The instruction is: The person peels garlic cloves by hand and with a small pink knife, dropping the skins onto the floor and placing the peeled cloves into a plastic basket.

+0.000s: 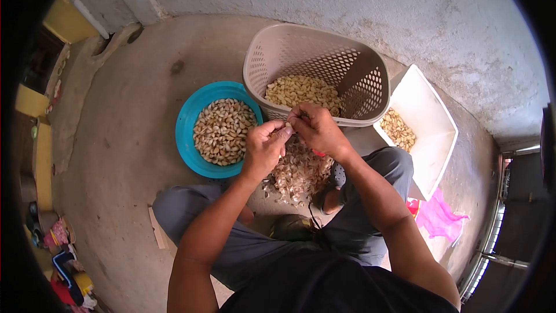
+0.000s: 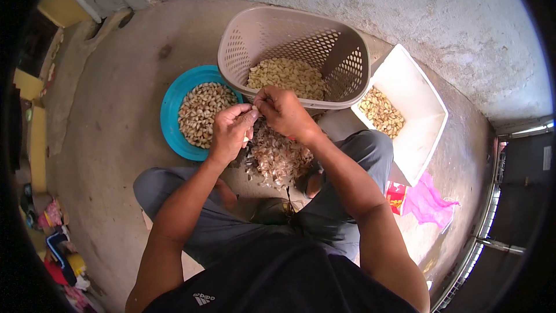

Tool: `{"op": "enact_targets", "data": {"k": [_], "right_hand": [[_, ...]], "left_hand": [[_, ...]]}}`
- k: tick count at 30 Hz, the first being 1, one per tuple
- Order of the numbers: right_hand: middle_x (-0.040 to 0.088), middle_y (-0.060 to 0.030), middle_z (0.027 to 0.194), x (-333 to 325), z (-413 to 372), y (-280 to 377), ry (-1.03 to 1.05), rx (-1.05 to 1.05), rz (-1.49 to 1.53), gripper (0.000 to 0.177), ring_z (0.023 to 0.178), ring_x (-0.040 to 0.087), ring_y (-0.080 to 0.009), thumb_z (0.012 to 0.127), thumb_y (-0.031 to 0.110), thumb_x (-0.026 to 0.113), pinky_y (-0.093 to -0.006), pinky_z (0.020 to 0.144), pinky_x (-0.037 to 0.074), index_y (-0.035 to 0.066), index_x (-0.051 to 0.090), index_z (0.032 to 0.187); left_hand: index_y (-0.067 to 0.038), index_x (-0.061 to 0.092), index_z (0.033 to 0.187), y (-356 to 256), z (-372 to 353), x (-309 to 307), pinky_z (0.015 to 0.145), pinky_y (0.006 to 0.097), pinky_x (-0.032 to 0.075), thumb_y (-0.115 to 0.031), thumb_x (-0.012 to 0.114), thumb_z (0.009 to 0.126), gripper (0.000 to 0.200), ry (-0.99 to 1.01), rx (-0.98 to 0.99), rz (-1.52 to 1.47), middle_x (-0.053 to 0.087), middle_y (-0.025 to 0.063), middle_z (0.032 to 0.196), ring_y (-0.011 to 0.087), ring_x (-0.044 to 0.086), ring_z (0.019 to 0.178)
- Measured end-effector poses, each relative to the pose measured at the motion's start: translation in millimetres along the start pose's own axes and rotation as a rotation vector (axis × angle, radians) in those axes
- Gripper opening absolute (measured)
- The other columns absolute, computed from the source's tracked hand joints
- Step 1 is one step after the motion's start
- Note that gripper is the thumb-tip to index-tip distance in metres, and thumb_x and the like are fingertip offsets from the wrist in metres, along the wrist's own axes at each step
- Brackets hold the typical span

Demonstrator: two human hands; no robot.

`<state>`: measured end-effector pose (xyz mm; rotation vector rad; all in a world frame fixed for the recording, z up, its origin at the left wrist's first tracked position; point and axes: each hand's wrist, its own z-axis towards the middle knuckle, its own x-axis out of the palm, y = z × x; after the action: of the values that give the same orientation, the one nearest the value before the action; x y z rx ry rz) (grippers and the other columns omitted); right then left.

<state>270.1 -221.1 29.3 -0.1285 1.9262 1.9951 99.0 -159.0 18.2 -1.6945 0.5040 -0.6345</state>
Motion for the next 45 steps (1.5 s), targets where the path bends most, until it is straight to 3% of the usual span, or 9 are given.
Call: {"op": "enact_targets", "data": {"k": [12,15,18,21,24,31,39,42,45], "right_hand": [[0.057,0.0004,0.072,-0.4,-1.8,11.7,-0.008,0.231,0.321,0.008,0.058,0.053,-0.0059,0.101,0.006,0.062,-0.0256,0.050,0.043,0.000,0.060,0.106],[0.058,0.0006,0.073,-7.7,-3.6,12.9,-0.020,0.070,-0.038,0.010,0.059,0.052,-0.0050,0.099,0.005,0.065,-0.0267,0.053,0.044,0.000,0.063,0.108],[0.066,-0.0079,0.087,-11.8,-7.9,23.9,-0.034,0.099,-0.055,0.012,0.077,0.065,-0.0190,0.092,0.000,0.067,-0.0360,0.071,0.053,-0.002,0.067,0.104],[0.069,-0.0150,0.091,-12.7,-5.4,14.0,-0.025,-0.289,-0.185,0.014,0.082,0.068,-0.0313,0.090,0.001,0.068,-0.0402,0.074,0.053,-0.002,0.067,0.103],[0.069,-0.0202,0.093,-16.5,-7.5,12.5,0.033,-0.308,-0.250,0.014,0.089,0.067,-0.0401,0.088,0.002,0.069,-0.0436,0.078,0.053,-0.002,0.067,0.101],[0.067,-0.0193,0.083,-24.9,-8.7,14.4,0.140,-0.288,-0.290,0.009,0.080,0.067,-0.0370,0.084,0.003,0.070,-0.0424,0.072,0.053,-0.003,0.067,0.091],[0.064,-0.0152,0.077,-14.4,-9.0,10.2,0.111,-0.059,-0.152,0.011,0.069,0.061,-0.0245,0.084,0.006,0.065,-0.0377,0.066,0.050,-0.004,0.064,0.090],[0.057,0.0005,0.075,-12.5,-6.5,-0.5,0.101,0.014,0.001,0.010,0.071,0.051,-0.0084,0.091,0.007,0.066,-0.0276,0.061,0.045,-0.002,0.063,0.093],[0.056,0.0029,0.076,-15.7,-4.4,-2.8,0.105,0.021,0.012,0.009,0.068,0.052,-0.0065,0.092,0.007,0.065,-0.0250,0.059,0.044,-0.002,0.063,0.092]], "left_hand": [[0.001,0.069,0.105,-9.8,6.4,-7.4,0.037,0.0210,0.036,-0.021,0.070,0.098,0.023,-0.049,-0.152,-0.290,0.057,-0.0006,0.068,0.0059,0.054,0.052],[0.001,0.070,0.107,-13.4,7.3,-14.7,0.038,0.0205,0.036,-0.021,0.070,0.098,0.024,0.004,-0.143,-0.260,0.058,-0.0007,0.069,0.0053,0.054,0.052],[0.002,0.070,0.108,-12.9,6.3,-14.5,0.040,0.0203,0.037,-0.021,0.071,0.098,0.026,0.027,-0.072,-0.123,0.060,-0.0002,0.070,0.0046,0.053,0.053],[0.003,0.070,0.110,-10.5,5.6,-13.8,0.042,0.0200,0.037,-0.021,0.071,0.098,0.027,0.078,-0.052,-0.012,0.061,0.0004,0.072,0.0036,0.051,0.052],[0.005,0.070,0.107,-8.1,5.2,-15.1,0.049,0.0226,0.040,-0.020,0.072,0.097,0.027,0.133,0.020,0.115,0.063,0.0013,0.078,0.0047,0.052,0.058],[0.008,0.070,0.102,-1.4,7.5,-16.9,0.057,0.0234,0.039,-0.018,0.071,0.096,0.027,0.242,0.163,0.285,0.063,0.0022,0.089,0.0050,0.052,0.065],[0.004,0.072,0.104,-11.4,1.5,-16.9,0.044,0.0217,0.036,-0.019,0.073,0.095,0.025,0.191,-0.124,0.040,0.060,0.0003,0.067,0.0041,0.049,0.053],[0.004,0.072,0.106,-6.9,5.3,-18.9,0.041,0.0203,0.035,-0.019,0.073,0.095,0.026,0.191,-0.139,-0.061,0.060,0.0004,0.064,0.0034,0.048,0.049],[0.005,0.071,0.107,-6.7,6.3,-18.0,0.040,0.0198,0.035,-0.020,0.074,0.095,0.028,0.176,-0.130,-0.129,0.060,0.0009,0.064,0.0033,0.048,0.049]]}}
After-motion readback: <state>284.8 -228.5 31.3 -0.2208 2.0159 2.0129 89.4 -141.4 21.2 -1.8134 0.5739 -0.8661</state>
